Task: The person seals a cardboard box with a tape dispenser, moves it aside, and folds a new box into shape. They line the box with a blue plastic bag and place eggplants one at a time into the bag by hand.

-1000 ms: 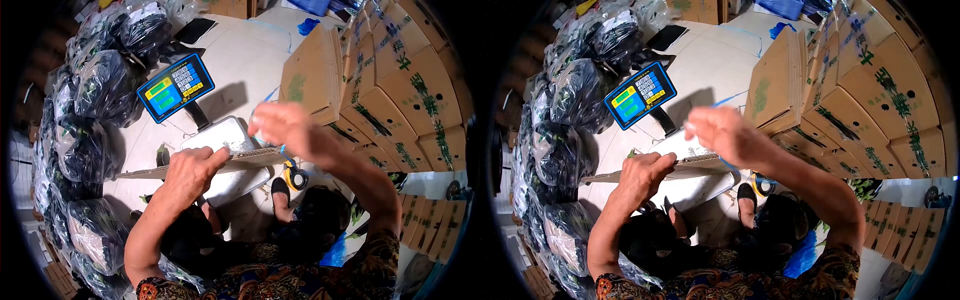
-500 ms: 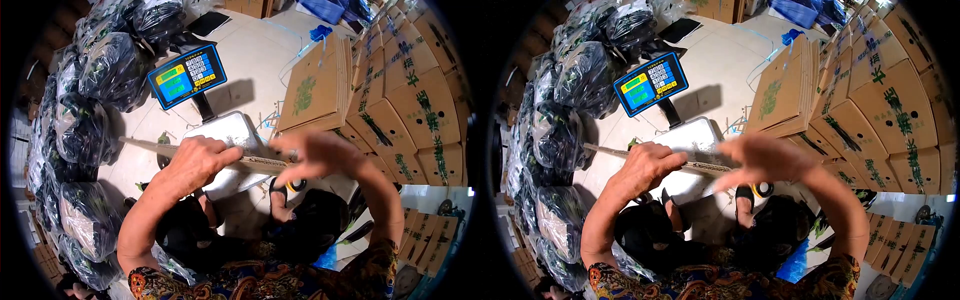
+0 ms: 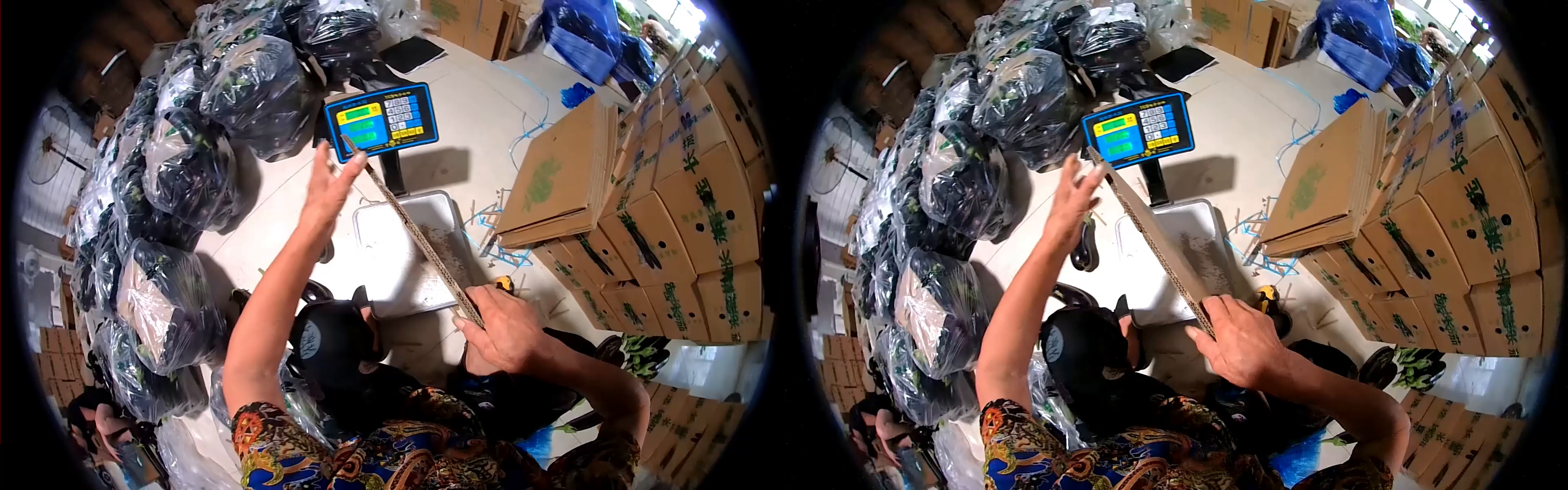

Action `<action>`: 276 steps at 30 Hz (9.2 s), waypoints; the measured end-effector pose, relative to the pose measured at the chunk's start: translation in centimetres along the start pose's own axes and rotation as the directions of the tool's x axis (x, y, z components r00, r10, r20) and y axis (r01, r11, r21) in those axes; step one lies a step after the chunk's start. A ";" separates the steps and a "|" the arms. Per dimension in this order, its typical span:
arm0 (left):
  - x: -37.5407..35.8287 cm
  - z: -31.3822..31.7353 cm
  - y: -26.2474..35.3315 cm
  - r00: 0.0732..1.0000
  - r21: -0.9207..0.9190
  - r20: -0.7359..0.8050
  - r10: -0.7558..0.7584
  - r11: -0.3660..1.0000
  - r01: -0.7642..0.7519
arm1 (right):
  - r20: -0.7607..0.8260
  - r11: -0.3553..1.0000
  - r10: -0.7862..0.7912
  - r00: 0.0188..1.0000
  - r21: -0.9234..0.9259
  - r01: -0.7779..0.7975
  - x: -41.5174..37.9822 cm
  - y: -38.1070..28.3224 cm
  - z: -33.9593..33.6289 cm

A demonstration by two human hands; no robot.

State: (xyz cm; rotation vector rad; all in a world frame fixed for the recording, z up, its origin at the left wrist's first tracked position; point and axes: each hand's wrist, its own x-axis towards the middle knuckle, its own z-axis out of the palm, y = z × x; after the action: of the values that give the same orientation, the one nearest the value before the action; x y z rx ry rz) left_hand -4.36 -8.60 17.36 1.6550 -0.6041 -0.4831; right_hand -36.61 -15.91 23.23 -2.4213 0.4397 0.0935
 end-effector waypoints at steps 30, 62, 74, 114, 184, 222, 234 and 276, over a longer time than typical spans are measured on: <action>-3.4 -2.6 0.8 0.858 0.640 0.361 0.366 0.571 -0.514 | -0.787 0.934 -0.356 0.504 -0.320 0.161 5.1 1.5 1.0; -3.8 -2.4 -4.5 0.986 0.452 0.150 -0.073 0.892 -0.003 | -0.463 0.746 -0.528 0.713 -0.654 0.127 9.0 2.1 -2.8; -2.5 -3.5 -4.6 0.941 -0.200 0.224 -0.252 0.934 0.298 | -0.288 0.860 -0.241 0.927 -0.507 0.066 5.5 3.4 6.9; -2.1 -2.1 -4.6 0.916 -0.045 0.369 -0.158 0.981 0.187 | -0.526 0.907 0.396 0.753 0.096 -0.410 9.2 9.3 4.8; -2.0 1.6 -5.5 0.976 0.287 0.192 0.103 0.945 -0.156 | -0.422 0.499 0.230 0.877 0.825 0.266 1.6 3.4 -6.6; -6.3 1.1 -0.9 0.754 -0.558 0.646 -0.119 0.600 0.572 | -0.232 0.986 -0.149 0.961 -0.102 0.128 9.4 0.1 -2.1; -6.7 1.2 -1.4 0.967 -0.151 0.251 0.042 0.989 -0.003 | -0.144 0.991 0.016 0.989 -0.128 -0.035 10.5 -2.5 -2.4; -5.0 -1.5 -16.9 0.962 0.472 0.226 -0.155 0.881 0.031 | -0.004 0.920 0.135 0.991 -0.370 -0.127 12.1 -2.5 -1.3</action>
State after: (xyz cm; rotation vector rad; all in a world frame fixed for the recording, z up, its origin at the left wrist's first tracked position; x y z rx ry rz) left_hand -5.28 -2.38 0.84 2.1038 -0.8868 -0.6697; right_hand -24.44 -18.43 23.60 -2.7540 0.6213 0.2847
